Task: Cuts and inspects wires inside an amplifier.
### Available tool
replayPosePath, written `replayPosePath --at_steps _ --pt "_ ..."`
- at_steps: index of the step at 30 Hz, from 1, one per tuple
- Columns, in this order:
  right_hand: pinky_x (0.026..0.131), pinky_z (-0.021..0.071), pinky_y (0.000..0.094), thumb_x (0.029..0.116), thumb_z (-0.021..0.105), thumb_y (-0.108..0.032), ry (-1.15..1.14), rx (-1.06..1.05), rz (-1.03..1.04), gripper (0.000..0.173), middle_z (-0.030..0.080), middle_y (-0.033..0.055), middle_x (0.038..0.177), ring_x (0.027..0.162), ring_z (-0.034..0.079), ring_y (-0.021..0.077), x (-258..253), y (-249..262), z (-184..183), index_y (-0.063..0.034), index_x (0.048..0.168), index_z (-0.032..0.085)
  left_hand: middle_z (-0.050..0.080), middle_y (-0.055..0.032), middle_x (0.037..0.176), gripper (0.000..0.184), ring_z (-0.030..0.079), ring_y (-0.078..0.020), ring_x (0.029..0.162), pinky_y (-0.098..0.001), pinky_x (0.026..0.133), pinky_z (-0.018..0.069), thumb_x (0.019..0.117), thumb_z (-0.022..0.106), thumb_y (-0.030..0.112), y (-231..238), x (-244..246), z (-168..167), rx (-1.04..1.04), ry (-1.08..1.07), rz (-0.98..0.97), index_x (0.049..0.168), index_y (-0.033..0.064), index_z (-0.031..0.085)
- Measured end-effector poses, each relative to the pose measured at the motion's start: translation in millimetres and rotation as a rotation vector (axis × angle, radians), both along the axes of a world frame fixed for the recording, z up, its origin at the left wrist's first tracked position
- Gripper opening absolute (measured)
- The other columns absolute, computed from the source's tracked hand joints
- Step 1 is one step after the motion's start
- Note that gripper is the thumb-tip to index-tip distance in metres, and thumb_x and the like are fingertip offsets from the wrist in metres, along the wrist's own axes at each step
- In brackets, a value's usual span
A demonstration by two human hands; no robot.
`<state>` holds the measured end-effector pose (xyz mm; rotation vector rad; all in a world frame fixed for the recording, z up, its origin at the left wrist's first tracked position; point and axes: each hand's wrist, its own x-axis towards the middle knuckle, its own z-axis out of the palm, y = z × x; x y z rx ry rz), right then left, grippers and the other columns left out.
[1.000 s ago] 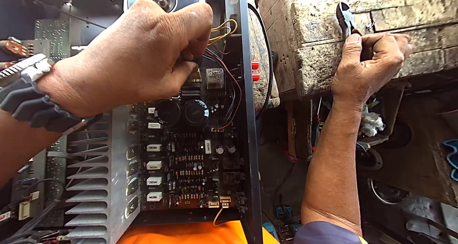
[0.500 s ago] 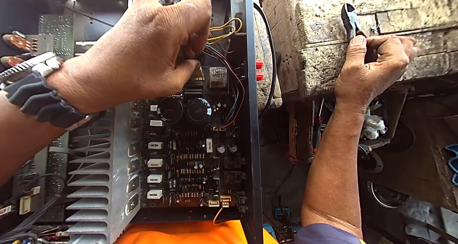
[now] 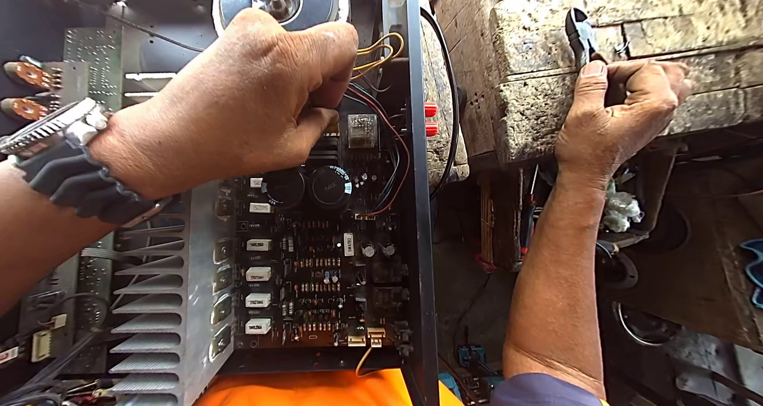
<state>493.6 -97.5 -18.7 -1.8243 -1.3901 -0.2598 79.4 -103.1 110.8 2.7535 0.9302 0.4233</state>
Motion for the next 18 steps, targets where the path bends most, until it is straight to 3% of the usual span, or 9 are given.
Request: replayPosePath --at_steps 18 --pt "0.103 0.0365 0.0370 0.1013 0.058 -0.044 -0.009 -0.006 0.002 0.037 0.068 0.0090 0.108 0.115 0.057 0.0220 0.0 -0.4 0.5 -0.0114 0.098 0.075 0.052 0.0036 0.071 0.008 0.050 -0.0063 0.063 -0.0274 0.055 0.0362 0.0932 0.055 0.015 2.5 -2.6 1.4 0.047 0.047 -0.081 0.086 0.0133 0.058"
